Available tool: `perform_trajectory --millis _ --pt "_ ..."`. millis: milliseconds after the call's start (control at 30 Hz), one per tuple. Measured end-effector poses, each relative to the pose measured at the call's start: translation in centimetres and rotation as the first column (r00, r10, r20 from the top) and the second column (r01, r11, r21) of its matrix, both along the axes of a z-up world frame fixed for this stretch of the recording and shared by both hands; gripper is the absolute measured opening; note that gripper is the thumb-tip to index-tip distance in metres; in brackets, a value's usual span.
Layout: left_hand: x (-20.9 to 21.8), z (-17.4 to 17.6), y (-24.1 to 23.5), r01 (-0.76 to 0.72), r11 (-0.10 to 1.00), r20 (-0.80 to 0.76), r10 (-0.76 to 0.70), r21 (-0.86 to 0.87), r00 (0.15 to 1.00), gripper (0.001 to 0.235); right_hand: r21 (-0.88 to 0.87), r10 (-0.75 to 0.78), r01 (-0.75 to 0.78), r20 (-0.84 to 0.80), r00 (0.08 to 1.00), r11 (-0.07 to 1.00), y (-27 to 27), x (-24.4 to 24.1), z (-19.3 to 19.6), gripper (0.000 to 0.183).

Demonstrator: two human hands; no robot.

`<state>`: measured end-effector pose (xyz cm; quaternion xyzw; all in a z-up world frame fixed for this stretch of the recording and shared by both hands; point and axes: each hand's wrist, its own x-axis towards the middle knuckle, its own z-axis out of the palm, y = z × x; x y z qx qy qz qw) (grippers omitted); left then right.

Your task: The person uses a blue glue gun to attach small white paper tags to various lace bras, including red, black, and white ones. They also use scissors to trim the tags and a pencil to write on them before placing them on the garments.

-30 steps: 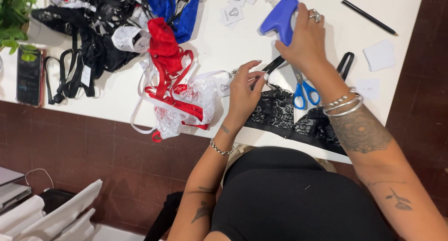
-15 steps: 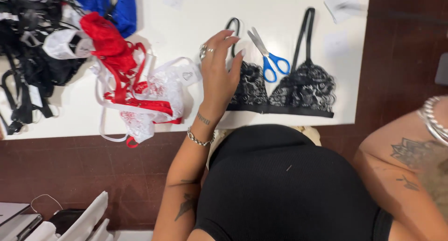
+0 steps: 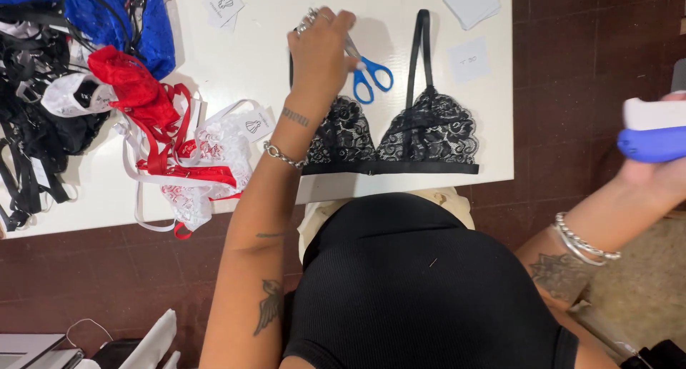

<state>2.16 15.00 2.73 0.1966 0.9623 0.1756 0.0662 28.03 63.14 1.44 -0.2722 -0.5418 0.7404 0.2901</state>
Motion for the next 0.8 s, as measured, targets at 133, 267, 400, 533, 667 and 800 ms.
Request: perform_trajectory --millis 133,267,400,533,667,800 --pt "0.2 -0.2 4.3 0.083 0.993 -0.316 -0.106 -0.085 0.943 0.044 -0.137 -0.19 0.183 -0.037 0.981 0.974 -6.1 -1.6 1.6 0.012" --pt "6.1 1.0 12.0 0.194 0.98 -0.114 -0.198 -0.044 0.973 0.06 -0.148 -0.28 0.29 0.087 0.956 0.945 -10.2 -3.9 1.9 0.017" --pt "10.8 -0.3 15.1 0.225 0.944 -0.177 -0.271 -0.242 0.946 0.106 0.005 -0.267 0.279 0.309 0.913 0.96 -12.9 -5.4 0.6 0.01" --pt "12.3 -1.9 16.9 0.296 0.937 -0.17 -0.327 -0.188 0.93 0.086 0.045 0.037 -0.057 0.362 0.931 0.997 -14.7 -5.9 -0.2 0.042" --pt "12.6 0.2 18.2 0.415 0.909 -0.023 -0.416 -0.02 0.909 0.079 0.232 0.002 -0.079 0.317 0.948 0.969 -15.5 -6.0 -3.0 0.036" --pt "13.0 -0.8 19.0 0.407 0.913 -0.077 -0.404 0.027 0.912 0.078 0.311 0.037 -0.13 0.288 0.957 0.941 -13.3 -5.6 -6.4 0.036"
